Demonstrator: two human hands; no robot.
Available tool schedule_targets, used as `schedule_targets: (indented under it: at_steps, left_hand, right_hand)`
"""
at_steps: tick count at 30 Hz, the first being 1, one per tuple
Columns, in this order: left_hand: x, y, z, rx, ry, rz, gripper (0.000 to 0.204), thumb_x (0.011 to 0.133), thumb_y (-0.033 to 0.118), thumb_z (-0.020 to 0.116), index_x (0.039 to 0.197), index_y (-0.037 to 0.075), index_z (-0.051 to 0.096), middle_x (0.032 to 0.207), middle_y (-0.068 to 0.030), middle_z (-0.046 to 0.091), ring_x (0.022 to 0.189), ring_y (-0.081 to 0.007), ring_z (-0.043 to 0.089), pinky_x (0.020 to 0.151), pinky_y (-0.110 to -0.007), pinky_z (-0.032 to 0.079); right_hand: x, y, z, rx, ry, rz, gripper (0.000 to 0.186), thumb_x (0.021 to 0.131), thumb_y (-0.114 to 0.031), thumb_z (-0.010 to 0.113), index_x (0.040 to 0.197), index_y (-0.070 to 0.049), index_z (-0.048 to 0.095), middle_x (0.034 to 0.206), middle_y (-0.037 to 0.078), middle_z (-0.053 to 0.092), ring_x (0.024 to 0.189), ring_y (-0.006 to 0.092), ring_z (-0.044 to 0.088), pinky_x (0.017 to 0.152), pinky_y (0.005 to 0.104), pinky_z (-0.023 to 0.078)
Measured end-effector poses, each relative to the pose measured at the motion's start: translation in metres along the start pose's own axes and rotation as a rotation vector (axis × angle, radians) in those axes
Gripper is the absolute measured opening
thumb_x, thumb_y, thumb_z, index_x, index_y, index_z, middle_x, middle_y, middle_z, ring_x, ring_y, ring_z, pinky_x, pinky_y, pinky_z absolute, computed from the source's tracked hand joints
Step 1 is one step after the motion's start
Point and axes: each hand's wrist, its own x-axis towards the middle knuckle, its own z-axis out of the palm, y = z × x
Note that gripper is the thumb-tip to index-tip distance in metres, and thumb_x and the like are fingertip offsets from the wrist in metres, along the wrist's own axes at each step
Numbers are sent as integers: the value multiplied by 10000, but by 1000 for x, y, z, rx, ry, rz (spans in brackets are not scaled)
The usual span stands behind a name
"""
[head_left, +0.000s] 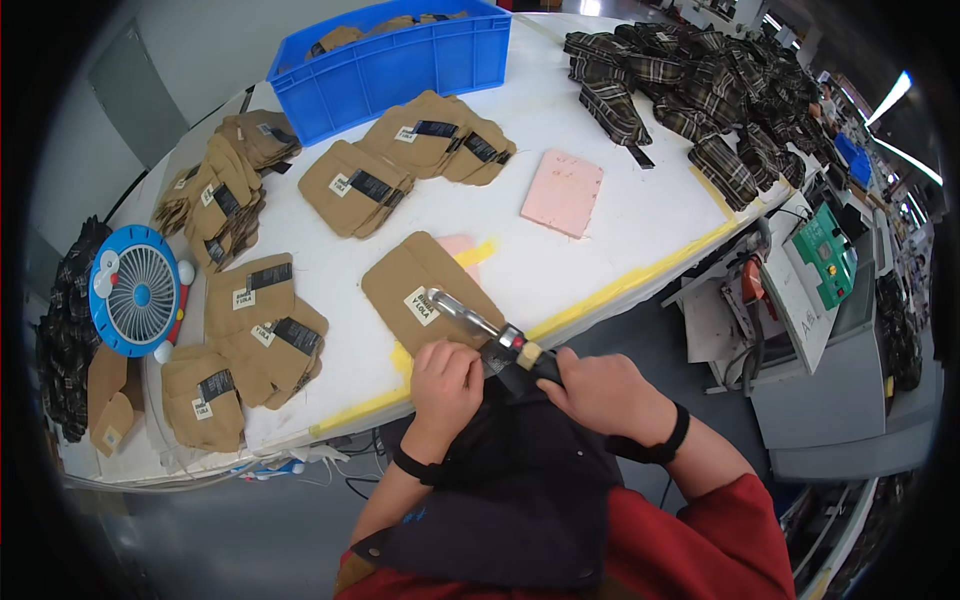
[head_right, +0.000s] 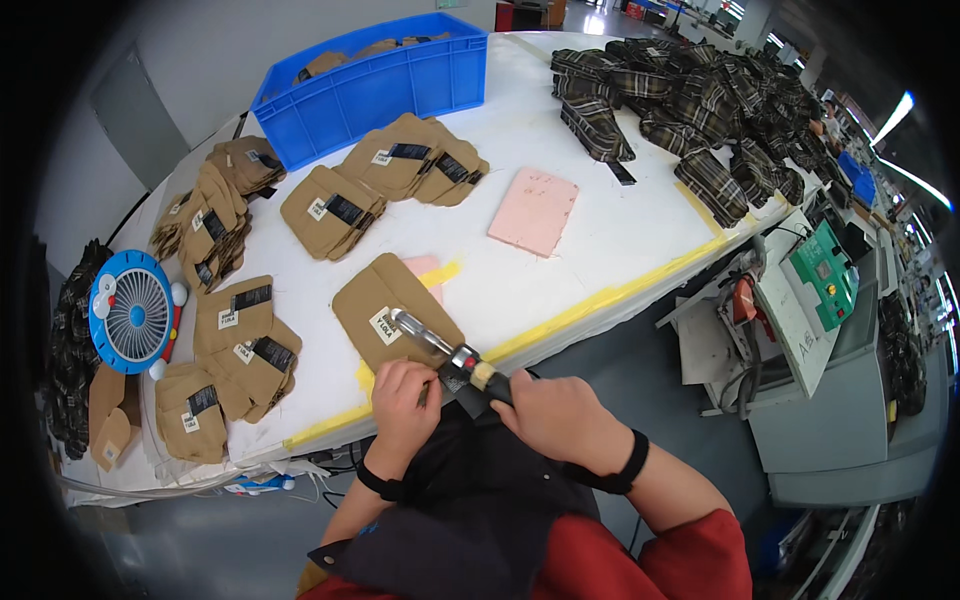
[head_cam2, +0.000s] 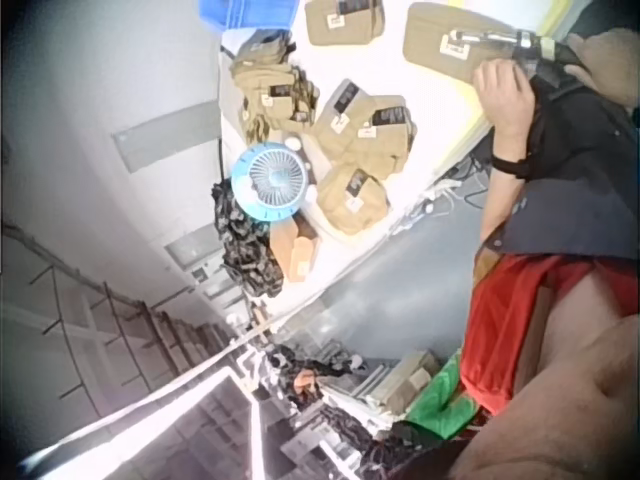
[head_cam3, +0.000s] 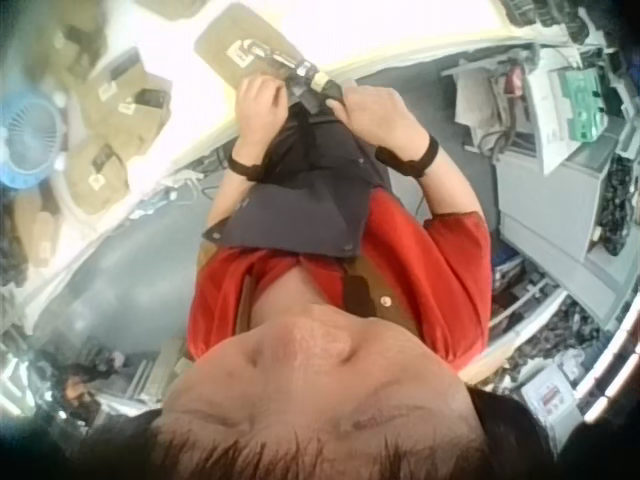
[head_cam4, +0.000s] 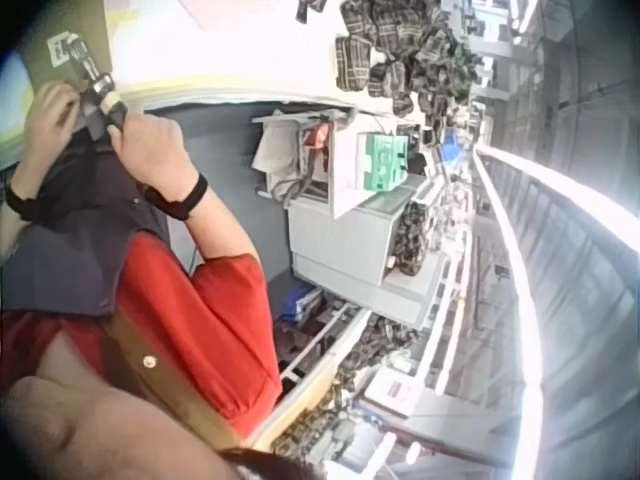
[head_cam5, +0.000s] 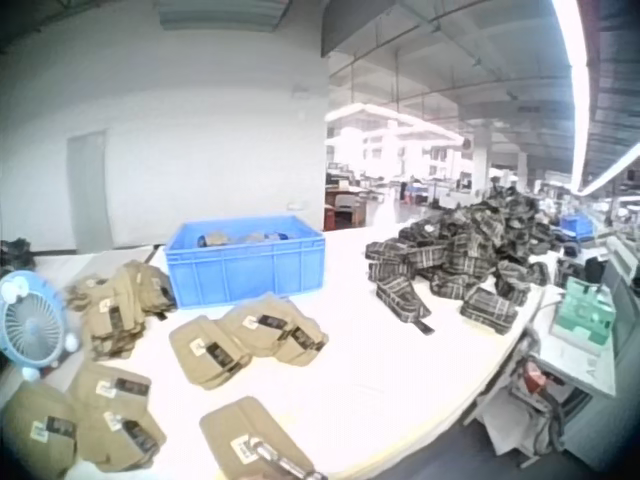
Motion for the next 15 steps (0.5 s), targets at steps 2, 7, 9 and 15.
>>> schedule_targets:
  at_steps: [2,7,9,15]
  left_hand:
    - [0,2,0,5,-12,-4,137,757,-1,739,838,67,651,876,-81,650,878,-327,619,791,-416,504]
    - [7,7,-5,-40,-74,-74,143,757,-16,726,840,36,621,876,-119,645,879,-355,609,761,-439,491]
    - [14,10,-7,-25,-126,-84,143,760,-14,723,836,34,612,868,-121,641,865,-352,611,747,-438,490]
    - [40,-1,-22,78,-303,-278,236,802,98,745,970,38,590,883,-132,639,849,-357,617,740,-450,496]
  right_hand:
    - [33,2,6,44,93,-105,437,1005,-409,563,958,26,555,701,198,670,651,405,680,596,480,542]
    - [122,-6,9,98,185,-183,442,1008,-409,542,953,28,583,759,210,688,738,421,695,694,490,556]
    - [148,0,18,163,147,-146,463,1017,-425,522,970,31,588,749,197,683,698,391,693,682,469,548]
    - [134,36,23,463,165,-214,449,1027,-423,543,981,23,576,681,129,639,561,263,638,591,373,498]
